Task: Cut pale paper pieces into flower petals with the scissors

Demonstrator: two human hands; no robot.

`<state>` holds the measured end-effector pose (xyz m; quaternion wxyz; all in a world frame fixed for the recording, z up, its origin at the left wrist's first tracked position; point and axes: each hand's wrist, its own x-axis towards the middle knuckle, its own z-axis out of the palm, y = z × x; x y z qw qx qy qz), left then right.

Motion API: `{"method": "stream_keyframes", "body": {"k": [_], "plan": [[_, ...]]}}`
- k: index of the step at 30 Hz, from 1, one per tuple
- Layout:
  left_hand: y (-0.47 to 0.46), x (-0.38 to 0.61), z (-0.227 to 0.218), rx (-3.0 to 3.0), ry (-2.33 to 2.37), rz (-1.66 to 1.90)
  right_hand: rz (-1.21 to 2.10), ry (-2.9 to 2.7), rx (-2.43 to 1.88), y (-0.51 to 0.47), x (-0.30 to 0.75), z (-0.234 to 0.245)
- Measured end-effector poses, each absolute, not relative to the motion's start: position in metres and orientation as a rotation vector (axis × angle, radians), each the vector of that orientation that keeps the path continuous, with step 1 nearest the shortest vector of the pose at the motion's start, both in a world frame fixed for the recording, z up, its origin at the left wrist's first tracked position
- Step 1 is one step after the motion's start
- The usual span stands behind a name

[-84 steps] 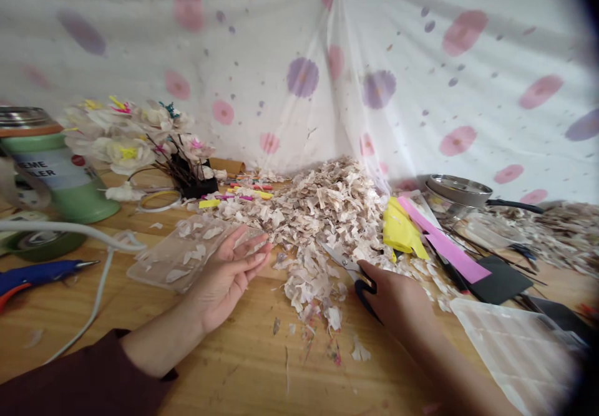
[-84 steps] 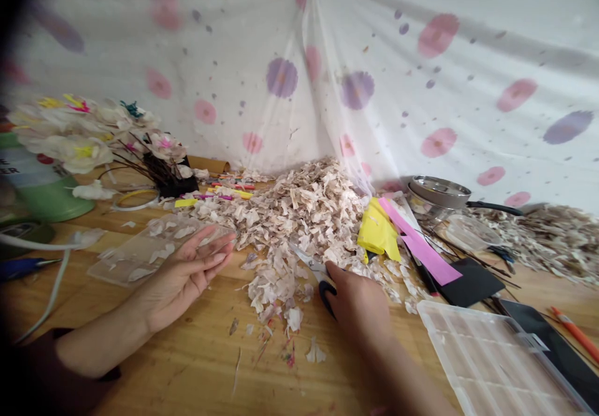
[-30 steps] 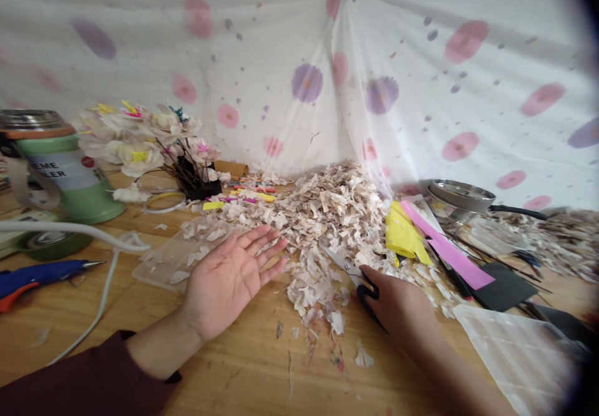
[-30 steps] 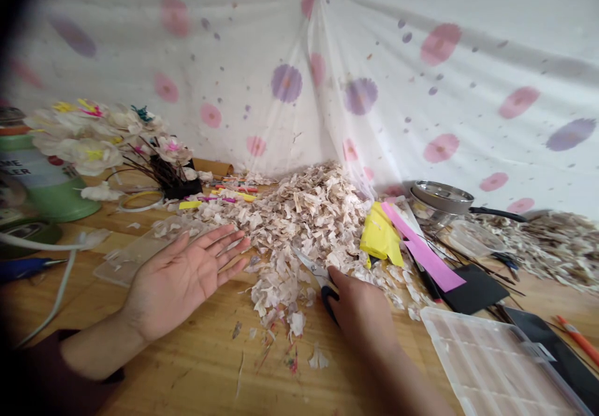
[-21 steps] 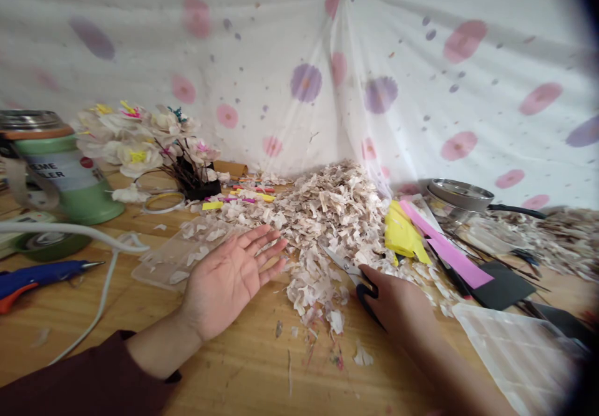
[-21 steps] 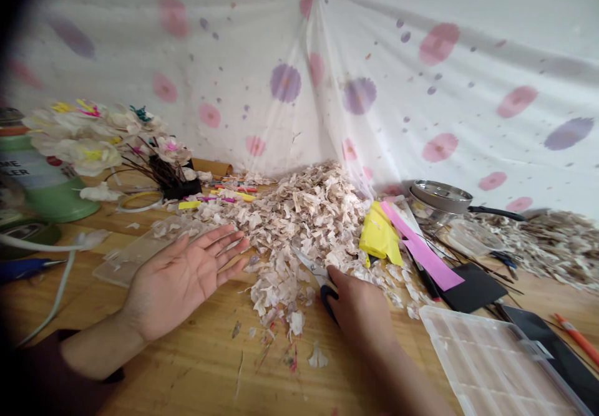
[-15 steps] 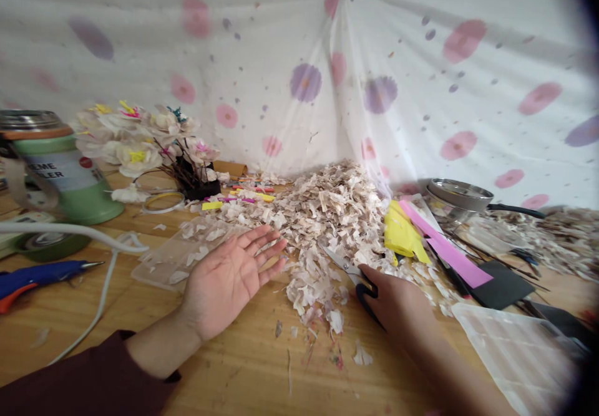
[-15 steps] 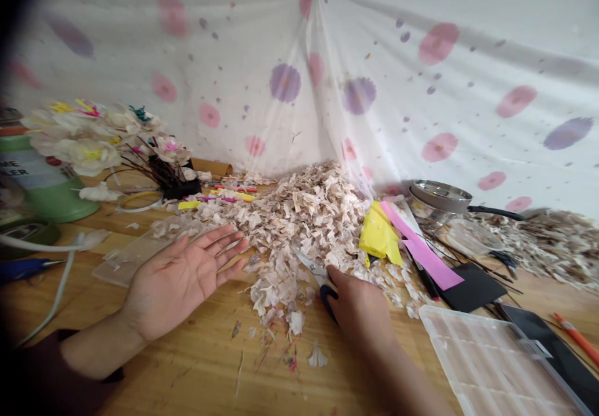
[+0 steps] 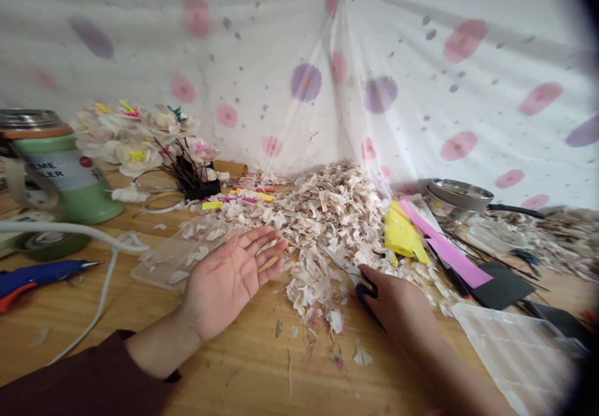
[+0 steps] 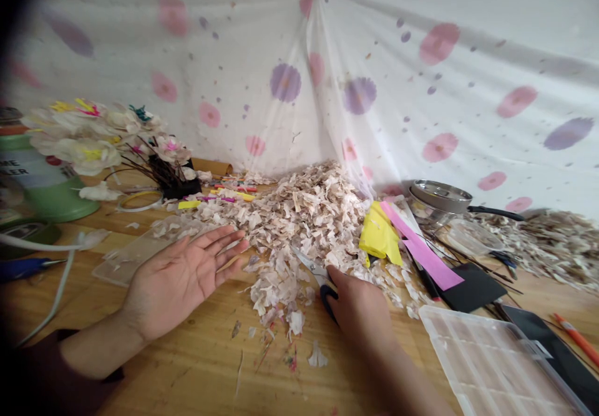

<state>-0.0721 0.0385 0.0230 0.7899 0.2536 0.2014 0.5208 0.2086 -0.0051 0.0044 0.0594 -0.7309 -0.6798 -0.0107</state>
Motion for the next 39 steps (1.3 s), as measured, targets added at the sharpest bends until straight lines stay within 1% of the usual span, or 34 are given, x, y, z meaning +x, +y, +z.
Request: {"method": "stream_keyframes", "body": {"k": [21,28,39], "plan": [[0.037,-0.072,0.021,0.633,0.479,1.163,-0.01,-2.046,-2.231,-0.007,0.207,0.006],[0.038,-0.068,0.015,0.85,0.68,1.354,-0.005,-2.045,-2.281,-0.006,0.207,0.006],[0.042,-0.069,0.012,0.842,0.798,1.389,0.002,-2.027,-2.27,-0.005,0.207,0.005]]}}
